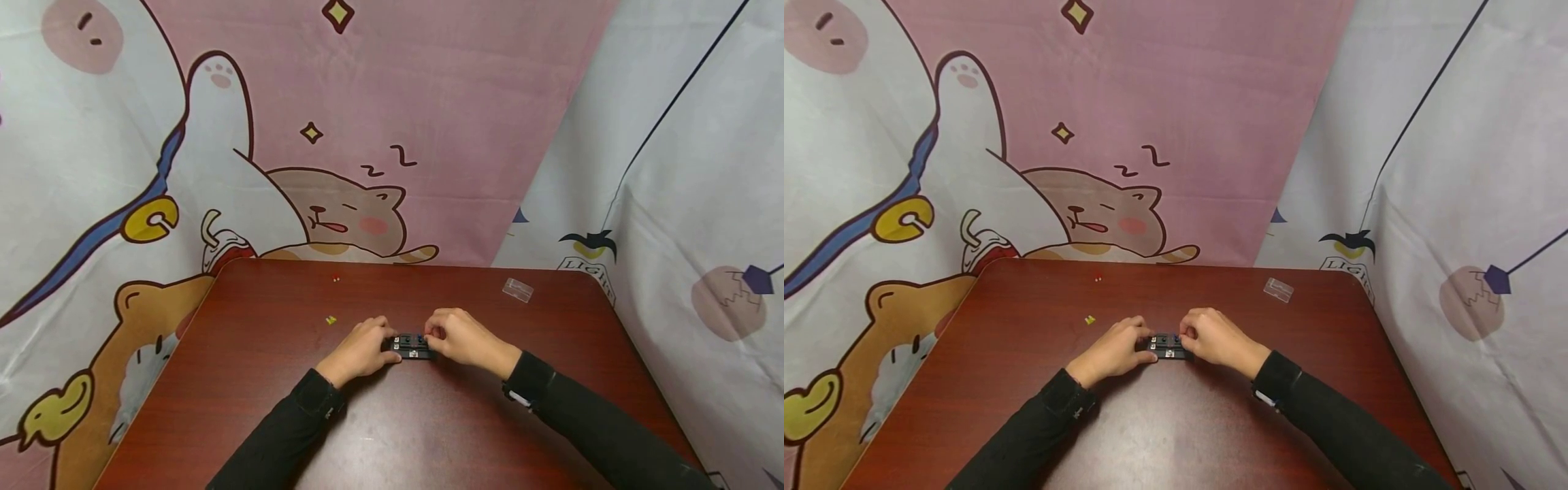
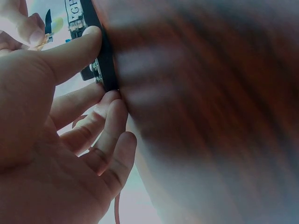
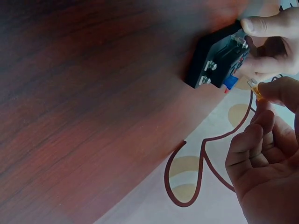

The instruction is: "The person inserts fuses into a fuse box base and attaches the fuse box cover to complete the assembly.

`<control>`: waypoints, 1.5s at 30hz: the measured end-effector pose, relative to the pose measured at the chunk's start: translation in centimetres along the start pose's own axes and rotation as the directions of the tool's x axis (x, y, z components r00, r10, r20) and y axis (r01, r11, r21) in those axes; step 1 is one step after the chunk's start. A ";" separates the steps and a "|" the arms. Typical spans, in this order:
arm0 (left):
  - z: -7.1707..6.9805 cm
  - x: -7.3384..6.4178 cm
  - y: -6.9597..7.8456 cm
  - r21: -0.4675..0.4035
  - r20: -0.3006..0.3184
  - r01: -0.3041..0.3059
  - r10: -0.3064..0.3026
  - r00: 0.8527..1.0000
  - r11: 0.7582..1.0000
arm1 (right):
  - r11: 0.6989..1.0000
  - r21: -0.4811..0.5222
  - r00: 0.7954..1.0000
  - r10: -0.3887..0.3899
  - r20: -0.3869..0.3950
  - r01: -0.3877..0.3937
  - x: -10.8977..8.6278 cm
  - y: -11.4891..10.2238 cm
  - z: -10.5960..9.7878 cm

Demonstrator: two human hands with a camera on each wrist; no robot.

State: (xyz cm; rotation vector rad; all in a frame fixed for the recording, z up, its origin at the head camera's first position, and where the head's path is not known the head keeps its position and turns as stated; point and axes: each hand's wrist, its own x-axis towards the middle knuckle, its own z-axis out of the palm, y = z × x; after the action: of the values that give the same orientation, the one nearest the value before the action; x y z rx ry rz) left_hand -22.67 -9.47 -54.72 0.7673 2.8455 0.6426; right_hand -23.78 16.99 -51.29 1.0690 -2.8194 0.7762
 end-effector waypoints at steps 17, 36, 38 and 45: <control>0.0 0.1 -0.1 -0.014 -0.007 -0.015 0.015 1.000 1.000 | 0.995 -0.104 0.998 0.007 0.061 0.000 0.1 0.0 1.2; -0.2 -0.1 0.1 -0.020 -0.005 -0.002 0.002 1.000 1.000 | 0.984 -0.173 0.997 -0.029 0.076 0.041 0.1 0.1 2.0; -0.2 -0.1 0.1 -0.017 -0.004 0.000 0.000 1.000 1.000 | 0.986 -0.165 0.997 -0.025 0.076 0.037 0.0 0.1 2.0; -0.1 -0.1 0.1 -0.013 0.008 0.012 -0.012 1.000 1.000 | 0.994 -0.102 0.997 -0.025 0.069 0.032 -0.1 0.3 1.9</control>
State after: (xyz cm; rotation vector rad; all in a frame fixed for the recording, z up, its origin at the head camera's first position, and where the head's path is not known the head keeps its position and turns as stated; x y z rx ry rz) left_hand -22.63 -9.51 -54.58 0.7483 2.8340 0.6537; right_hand -23.58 16.37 -53.05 1.1381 -2.8568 0.5954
